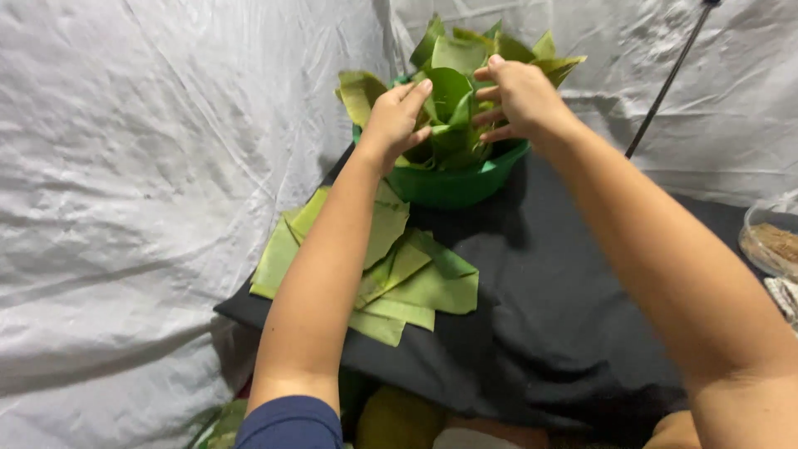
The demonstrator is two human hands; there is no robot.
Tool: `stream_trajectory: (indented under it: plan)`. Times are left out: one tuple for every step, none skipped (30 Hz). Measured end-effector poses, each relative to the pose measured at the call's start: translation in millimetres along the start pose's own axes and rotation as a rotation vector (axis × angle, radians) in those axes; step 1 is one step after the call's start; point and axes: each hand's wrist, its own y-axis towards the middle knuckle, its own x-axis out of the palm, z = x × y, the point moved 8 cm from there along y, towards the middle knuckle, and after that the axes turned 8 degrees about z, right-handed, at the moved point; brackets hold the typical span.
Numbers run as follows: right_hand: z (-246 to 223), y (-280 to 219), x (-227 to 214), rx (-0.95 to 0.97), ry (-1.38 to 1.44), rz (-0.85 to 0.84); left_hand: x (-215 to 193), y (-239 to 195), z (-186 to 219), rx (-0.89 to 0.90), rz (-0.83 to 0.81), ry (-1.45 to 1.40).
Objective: Cleaning banana leaves with a cloth and rolling them into cone shapes, then securing them with small wooden sticks.
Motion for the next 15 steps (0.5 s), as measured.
stream_trajectory:
  plan:
    - [8.6,-3.4,0.4,0.016,-0.002,-0.011,-6.4,5.9,-14.5,-0.018,0.009,-0.002]
    - [11.1,-6.2,-0.5,-0.038,0.029,-0.003,-11.4,11.4,-21.1,0.064,-0.005,-0.016]
    - [11.9,-8.4,-1.6,-0.096,0.061,0.005,-16.7,16.7,-26.6,0.15,-0.018,-0.03]
    - [21.5,-17.4,-0.1,-0.084,0.057,-0.006,-23.4,5.1,-35.8,0.137,-0.008,-0.034]
    - [19.1,-27.2,-2.3,-0.221,0.08,0.026,-30.0,-11.2,-26.8,0.376,0.016,0.094]
    - [16.9,-38.4,-5.1,-0.358,0.104,0.059,-33.9,-31.3,-19.2,0.612,0.039,0.227]
    - [33.3,-48.5,2.2,-0.342,0.103,0.041,-44.3,-51.3,-27.8,0.593,0.054,0.227]
    - [38.2,-64.4,7.3,-0.499,0.023,0.052,-46.0,-78.4,-29.3,0.728,0.038,0.395]
    - [46.6,-84.0,13.9,-0.653,-0.051,0.065,-46.4,-107.3,-34.1,0.855,0.012,0.571]
    - [69.1,-90.6,25.4,-0.635,-0.043,0.048,-62.5,-106.4,-67.8,0.831,0.019,0.58]
    - [97.7,-93.9,45.3,-0.556,-0.3,-0.027,-67.4,-107.9,-104.3,0.836,-0.096,0.697]
    - [128.2,-99.0,62.6,-0.472,-0.554,-0.103,-73.5,-111.5,-141.8,0.837,-0.215,0.81]
    - [137.4,-99.9,71.7,-0.462,-0.552,-0.119,-77.4,-119.0,-150.3,0.818,-0.211,0.81]
    - [164.2,-100.1,86.3,-0.295,-0.722,-0.256,-80.7,-120.8,-172.1,0.654,-0.257,0.961]
    - [190.8,-102.4,96.8,-0.126,-0.888,-0.389,-86.2,-123.2,-193.3,0.488,-0.301,1.105]
